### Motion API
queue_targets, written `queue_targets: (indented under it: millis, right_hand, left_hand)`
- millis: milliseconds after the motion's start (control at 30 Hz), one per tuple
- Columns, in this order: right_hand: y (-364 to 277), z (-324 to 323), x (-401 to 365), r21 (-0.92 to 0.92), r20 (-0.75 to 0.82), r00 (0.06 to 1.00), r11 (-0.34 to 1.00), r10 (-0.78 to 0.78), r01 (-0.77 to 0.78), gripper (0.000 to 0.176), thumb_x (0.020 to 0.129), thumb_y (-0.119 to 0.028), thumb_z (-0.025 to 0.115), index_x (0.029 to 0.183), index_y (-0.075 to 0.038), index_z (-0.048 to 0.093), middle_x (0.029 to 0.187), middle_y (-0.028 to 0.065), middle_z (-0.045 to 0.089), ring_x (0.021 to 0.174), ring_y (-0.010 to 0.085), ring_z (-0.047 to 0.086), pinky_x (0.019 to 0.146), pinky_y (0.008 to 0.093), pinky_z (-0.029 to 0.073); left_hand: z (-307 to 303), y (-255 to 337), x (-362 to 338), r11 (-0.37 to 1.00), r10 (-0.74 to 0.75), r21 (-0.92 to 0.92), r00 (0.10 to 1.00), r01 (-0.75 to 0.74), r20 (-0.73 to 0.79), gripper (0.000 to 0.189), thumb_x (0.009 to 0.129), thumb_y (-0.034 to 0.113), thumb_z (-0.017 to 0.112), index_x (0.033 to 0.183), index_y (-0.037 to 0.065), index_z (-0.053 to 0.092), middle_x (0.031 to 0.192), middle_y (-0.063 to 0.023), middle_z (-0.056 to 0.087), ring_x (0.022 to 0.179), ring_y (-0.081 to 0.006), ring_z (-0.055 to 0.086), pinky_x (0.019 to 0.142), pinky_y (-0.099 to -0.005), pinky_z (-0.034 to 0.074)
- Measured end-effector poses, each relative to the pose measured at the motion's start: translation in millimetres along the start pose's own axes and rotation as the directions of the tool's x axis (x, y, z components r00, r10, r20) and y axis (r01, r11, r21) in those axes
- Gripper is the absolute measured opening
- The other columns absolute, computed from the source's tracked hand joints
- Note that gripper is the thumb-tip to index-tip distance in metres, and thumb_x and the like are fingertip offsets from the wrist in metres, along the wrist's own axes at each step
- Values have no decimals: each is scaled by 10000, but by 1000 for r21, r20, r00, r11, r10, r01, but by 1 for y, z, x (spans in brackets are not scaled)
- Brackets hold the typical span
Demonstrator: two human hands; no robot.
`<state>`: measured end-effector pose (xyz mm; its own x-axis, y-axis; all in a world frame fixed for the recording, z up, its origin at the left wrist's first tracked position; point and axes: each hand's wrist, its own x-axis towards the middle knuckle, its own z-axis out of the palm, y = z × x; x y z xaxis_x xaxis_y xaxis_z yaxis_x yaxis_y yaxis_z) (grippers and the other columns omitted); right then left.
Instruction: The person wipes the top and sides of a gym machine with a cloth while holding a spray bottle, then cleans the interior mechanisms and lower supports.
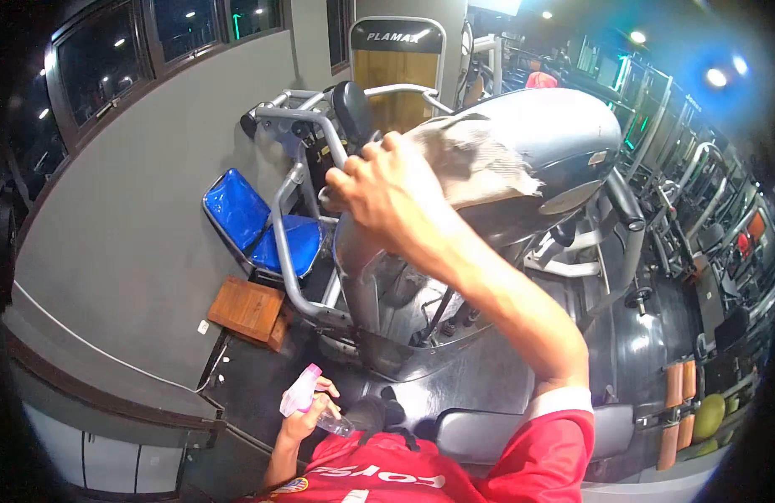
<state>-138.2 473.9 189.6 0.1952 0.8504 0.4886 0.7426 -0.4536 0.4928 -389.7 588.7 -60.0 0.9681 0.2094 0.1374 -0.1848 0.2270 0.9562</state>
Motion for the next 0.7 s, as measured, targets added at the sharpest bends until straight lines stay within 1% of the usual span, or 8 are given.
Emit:
queue_targets:
  millis: [200,233,367,467,567,600,667,700]
  right_hand:
    - [-60,62,10,-395,78,996,917,-34,62,185,844,-201,477,942,-69,561,812,59,580,817,236,562,759,433,362]
    - [-72,73,17,-360,236,966,933,104,-12,267,822,-188,486,1044,-41,498,915,104,574,906,272,555,843,454,365]
    - [-91,87,20,-470,261,957,883,127,11,224,827,-154,456,978,1,513,938,164,566,960,323,552,900,533,359]
    - [-102,84,2,-582,148,989,806,-26,108,400,860,-216,418,1114,83,495,1067,267,546,1031,434,514,922,607,325]
    - [-116,103,0,-533,337,935,797,-109,285,483,874,-234,398,1198,118,454,1122,302,519,1031,461,505,900,631,357]
    - [-127,128,1,-511,393,913,800,-106,313,482,875,-235,398,1200,114,459,1128,301,519,1027,462,508,889,629,368]
    - [-174,260,0,-508,350,927,859,132,69,356,868,-236,429,1085,15,558,1072,198,585,1000,359,549,847,522,424]
    - [-182,276,-2,-503,348,928,862,132,66,356,868,-236,429,1085,15,558,1072,198,585,1000,359,549,847,522,424]
  left_hand:
    - [-10,0,-11,1000,13,-16,996,-15,-85,236,848,-4,584,1069,-65,530,863,-134,624,613,-177,645,595,-284,534]
    - [-10,1,-12,1000,9,-12,995,-11,-95,236,848,-4,584,1069,-65,530,863,-134,624,613,-177,645,595,-284,534]
    - [-14,-2,-18,999,4,34,993,0,-116,229,842,-29,565,1065,-70,529,863,-134,623,614,-174,646,604,-282,535]
    - [-14,1,-21,999,-10,29,992,14,-129,222,839,-38,552,1058,-73,529,866,-134,622,614,-171,647,604,-282,535]
    - [-14,-4,-27,999,-30,37,990,36,-137,218,836,-42,547,1050,-75,529,868,-133,621,614,-170,647,605,-283,535]
    - [-16,-5,-28,997,-25,66,991,34,-132,217,834,-43,547,1048,-76,529,871,-132,621,614,-171,646,606,-283,535]
    - [-17,-3,-30,995,-27,94,992,39,-126,219,830,-47,550,1046,-77,530,871,-132,620,618,-172,647,609,-283,535]
    - [-18,-4,-32,995,-15,99,992,27,-122,219,830,-48,551,1045,-76,530,872,-132,619,621,-173,648,611,-283,535]
